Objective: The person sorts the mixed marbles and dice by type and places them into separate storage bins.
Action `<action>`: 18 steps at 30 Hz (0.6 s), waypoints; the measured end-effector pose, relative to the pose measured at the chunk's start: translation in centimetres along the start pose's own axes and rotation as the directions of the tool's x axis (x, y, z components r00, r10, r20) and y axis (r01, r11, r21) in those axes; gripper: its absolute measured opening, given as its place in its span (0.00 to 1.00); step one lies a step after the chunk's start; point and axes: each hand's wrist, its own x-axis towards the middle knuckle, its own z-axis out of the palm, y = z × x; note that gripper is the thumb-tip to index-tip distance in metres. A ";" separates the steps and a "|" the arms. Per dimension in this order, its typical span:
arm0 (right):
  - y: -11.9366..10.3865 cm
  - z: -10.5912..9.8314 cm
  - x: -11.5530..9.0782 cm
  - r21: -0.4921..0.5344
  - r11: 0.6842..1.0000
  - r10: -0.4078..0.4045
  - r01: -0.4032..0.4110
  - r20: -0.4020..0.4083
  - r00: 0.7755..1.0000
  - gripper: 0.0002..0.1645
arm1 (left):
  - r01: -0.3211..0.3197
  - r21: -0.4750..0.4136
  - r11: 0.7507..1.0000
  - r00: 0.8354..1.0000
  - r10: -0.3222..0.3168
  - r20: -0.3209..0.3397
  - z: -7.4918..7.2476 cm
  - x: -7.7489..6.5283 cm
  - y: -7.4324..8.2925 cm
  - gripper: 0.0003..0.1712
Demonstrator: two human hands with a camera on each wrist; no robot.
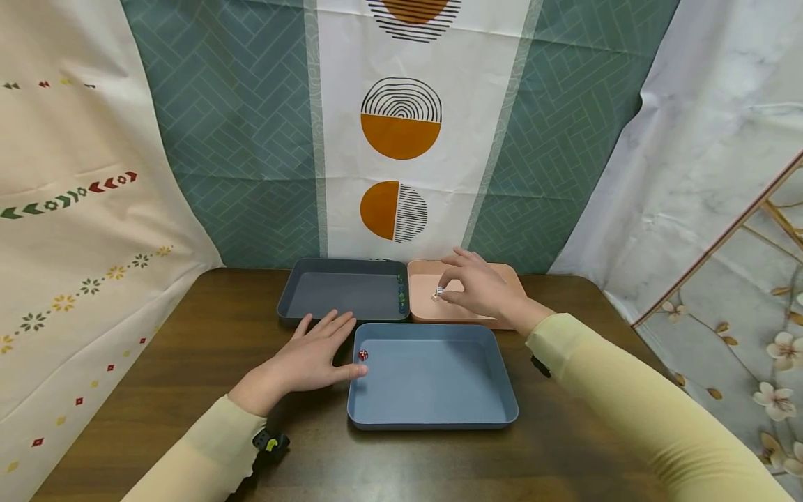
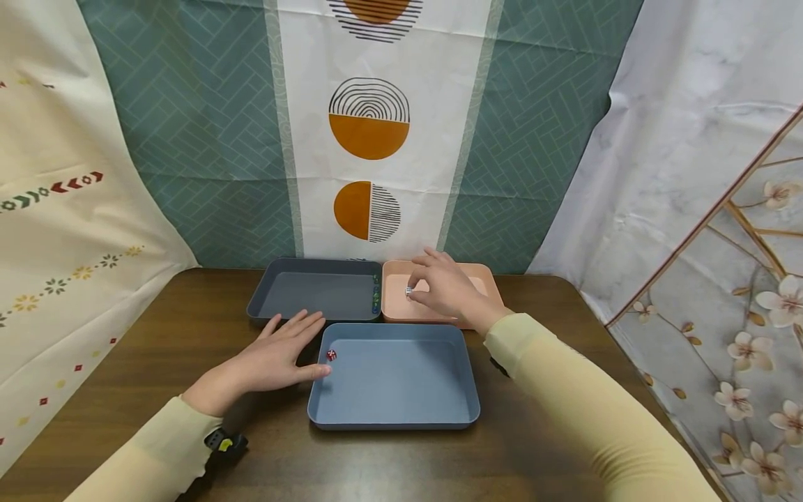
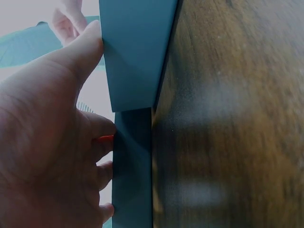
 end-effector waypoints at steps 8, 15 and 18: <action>1.9 -0.5 0.3 -0.052 0.996 0.075 -0.076 -0.011 0.997 0.06 | 0.000 0.004 1.000 1.000 0.000 0.000 0.1 0.1 -0.2 0.63; 3.2 -0.9 0.7 -0.079 0.990 0.118 -0.119 -0.020 0.993 0.08 | 0.000 0.010 1.000 1.000 0.000 -0.004 0.1 0.1 -0.2 0.63; 3.7 -1.0 0.9 -0.086 0.986 0.145 -0.146 -0.015 0.989 0.09 | 0.001 0.010 1.000 1.000 -0.001 -0.003 0.2 0.2 -0.2 0.63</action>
